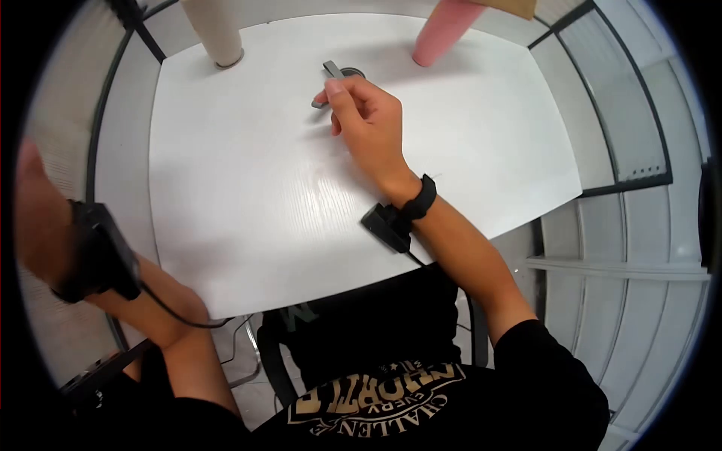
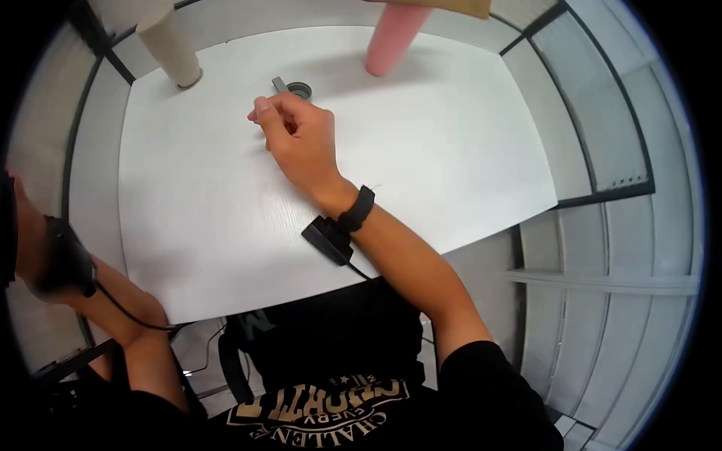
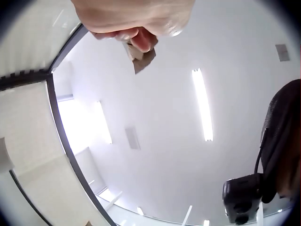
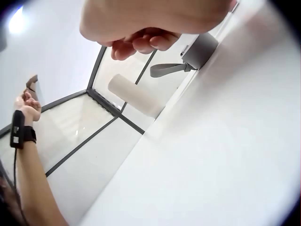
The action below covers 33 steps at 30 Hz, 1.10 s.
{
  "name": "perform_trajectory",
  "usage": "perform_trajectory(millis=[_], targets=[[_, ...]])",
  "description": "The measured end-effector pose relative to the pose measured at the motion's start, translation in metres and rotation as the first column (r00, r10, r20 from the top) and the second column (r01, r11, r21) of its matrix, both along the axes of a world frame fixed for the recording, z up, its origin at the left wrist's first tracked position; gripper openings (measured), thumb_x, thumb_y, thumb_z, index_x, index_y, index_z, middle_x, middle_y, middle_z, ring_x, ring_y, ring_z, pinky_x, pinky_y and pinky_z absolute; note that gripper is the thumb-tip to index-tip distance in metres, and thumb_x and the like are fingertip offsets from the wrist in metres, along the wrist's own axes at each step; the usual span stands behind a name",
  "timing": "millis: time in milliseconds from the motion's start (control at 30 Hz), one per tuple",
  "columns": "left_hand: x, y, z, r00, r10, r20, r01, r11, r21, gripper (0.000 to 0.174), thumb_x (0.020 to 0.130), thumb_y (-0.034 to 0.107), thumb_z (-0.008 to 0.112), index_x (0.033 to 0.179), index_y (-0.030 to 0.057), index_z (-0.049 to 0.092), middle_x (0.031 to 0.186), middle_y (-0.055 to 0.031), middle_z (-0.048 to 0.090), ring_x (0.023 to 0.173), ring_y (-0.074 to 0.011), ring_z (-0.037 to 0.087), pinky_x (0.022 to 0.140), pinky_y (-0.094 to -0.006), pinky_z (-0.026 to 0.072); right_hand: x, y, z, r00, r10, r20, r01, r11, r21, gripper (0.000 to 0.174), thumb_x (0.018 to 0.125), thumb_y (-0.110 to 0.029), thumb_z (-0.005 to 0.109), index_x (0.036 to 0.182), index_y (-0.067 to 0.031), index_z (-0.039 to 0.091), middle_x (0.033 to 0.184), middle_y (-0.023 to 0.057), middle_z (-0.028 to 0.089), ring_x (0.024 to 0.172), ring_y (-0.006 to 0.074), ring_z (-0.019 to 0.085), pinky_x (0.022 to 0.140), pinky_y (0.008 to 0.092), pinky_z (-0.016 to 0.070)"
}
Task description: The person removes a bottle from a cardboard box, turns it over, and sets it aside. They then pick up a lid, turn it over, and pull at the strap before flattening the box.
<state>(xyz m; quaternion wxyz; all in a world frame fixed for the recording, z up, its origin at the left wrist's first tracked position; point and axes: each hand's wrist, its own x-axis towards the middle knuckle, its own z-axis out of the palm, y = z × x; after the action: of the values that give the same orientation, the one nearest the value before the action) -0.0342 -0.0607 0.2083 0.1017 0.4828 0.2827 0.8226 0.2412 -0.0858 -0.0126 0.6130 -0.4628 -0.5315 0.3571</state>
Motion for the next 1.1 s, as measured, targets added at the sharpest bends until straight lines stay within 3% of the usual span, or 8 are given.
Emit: perform_trajectory(millis=[200,300,400,533,633,767,867,1100], targets=[[-0.033,0.013,-0.018,0.99,-0.134,-0.036,0.132,0.989,-0.063,0.029,0.109,0.038,0.05,0.1,0.0111,0.056,0.078,-0.0029,0.056,0.061,-0.0113,0.05,0.065,-0.0275,0.0441,-0.005,-0.006,0.008,0.994,-0.085,0.065,0.084,0.996,0.019,0.03,0.104,-0.029,0.069,0.09,-0.0017,0.073,0.068,0.0003,0.066,0.064,0.0116,0.059,0.062,0.0283,0.0471],[-0.046,0.023,-0.027,0.963,-0.246,-0.112,0.231,0.964,-0.132,0.031,0.11,0.039,0.05,0.107,0.0097,0.059,0.082,-0.0043,0.061,0.063,-0.0118,0.054,0.066,-0.0278,0.0472,0.005,0.006,0.003,0.872,-0.318,0.373,0.193,0.922,0.334,0.026,0.099,-0.029,0.074,0.097,-0.0028,0.073,0.084,0.0038,0.072,0.084,0.0201,0.063,0.076,0.0342,0.0506],[-0.055,0.042,-0.035,0.855,-0.43,-0.291,0.347,0.89,-0.296,0.034,0.111,0.04,0.05,0.115,0.0082,0.062,0.087,-0.0058,0.065,0.065,-0.0124,0.059,0.066,-0.0281,0.0503,0.015,0.012,0.006,0.792,-0.325,0.517,0.216,0.941,0.261,0.03,0.093,-0.031,0.079,0.106,-0.0039,0.073,0.102,0.0071,0.072,0.102,0.0255,0.059,0.087,0.0388,0.0495],[-0.011,0.049,-0.047,0.385,-0.719,-0.579,0.401,0.695,-0.597,0.041,0.112,0.041,0.05,0.125,0.0064,0.066,0.093,-0.0078,0.071,0.067,-0.0131,0.064,0.066,-0.0286,0.0544,0.024,0.006,0.019,0.717,-0.11,0.688,0.174,0.984,-0.024,0.057,0.085,-0.04,0.085,0.125,-0.0035,0.068,0.12,0.0118,0.066,0.118,0.0303,0.059,0.096,0.0413,0.0514],[0.047,0.025,-0.063,0.128,-0.554,-0.823,0.146,0.831,-0.537,0.042,0.109,0.044,0.056,0.13,0.0101,0.069,0.095,-0.0095,0.073,0.073,-0.0178,0.068,0.063,-0.0363,0.055,0.035,0.005,0.01,0.609,-0.015,0.793,0.08,0.996,-0.042,0.069,0.081,-0.041,0.087,0.136,-0.0056,0.063,0.124,0.0132,0.064,0.122,0.0327,0.06,0.1,0.042,0.0521],[0.072,0.028,-0.09,0.002,-0.579,-0.815,-0.232,0.793,-0.564,0.041,0.103,0.042,0.064,0.129,0.0106,0.071,0.096,-0.0108,0.074,0.076,-0.0224,0.069,0.067,-0.0382,0.0538,0.038,0.004,0.01,0.621,0.047,0.782,0.104,0.984,-0.142,0.071,0.079,-0.036,0.087,0.139,-0.0089,0.061,0.124,0.0138,0.066,0.117,0.0325,0.065,0.099,0.0405,0.0529],[0.076,0.043,-0.116,0.016,-0.473,-0.881,-0.126,0.873,-0.471,0.041,0.101,0.041,0.067,0.129,0.0105,0.071,0.098,-0.0129,0.075,0.08,-0.0258,0.069,0.071,-0.0387,0.0542,0.034,0.012,0.004,0.66,0.046,0.75,0.081,0.988,-0.132,0.066,0.08,-0.032,0.085,0.138,-0.0091,0.063,0.122,0.0146,0.069,0.112,0.0323,0.067,0.097,0.0396,0.053],[0.094,0.041,-0.123,-0.061,-0.587,-0.808,-0.145,0.806,-0.574,0.055,0.092,0.039,0.079,0.135,0.0081,0.064,0.11,-0.0166,0.074,0.089,-0.0301,0.07,0.078,-0.041,0.0548,0.035,0.022,-0.001,0.922,-0.072,0.382,0.065,0.997,0.032,0.057,0.085,-0.024,0.084,0.135,-0.0067,0.064,0.117,0.011,0.07,0.098,0.0215,0.066,0.086,0.035,0.0537]])
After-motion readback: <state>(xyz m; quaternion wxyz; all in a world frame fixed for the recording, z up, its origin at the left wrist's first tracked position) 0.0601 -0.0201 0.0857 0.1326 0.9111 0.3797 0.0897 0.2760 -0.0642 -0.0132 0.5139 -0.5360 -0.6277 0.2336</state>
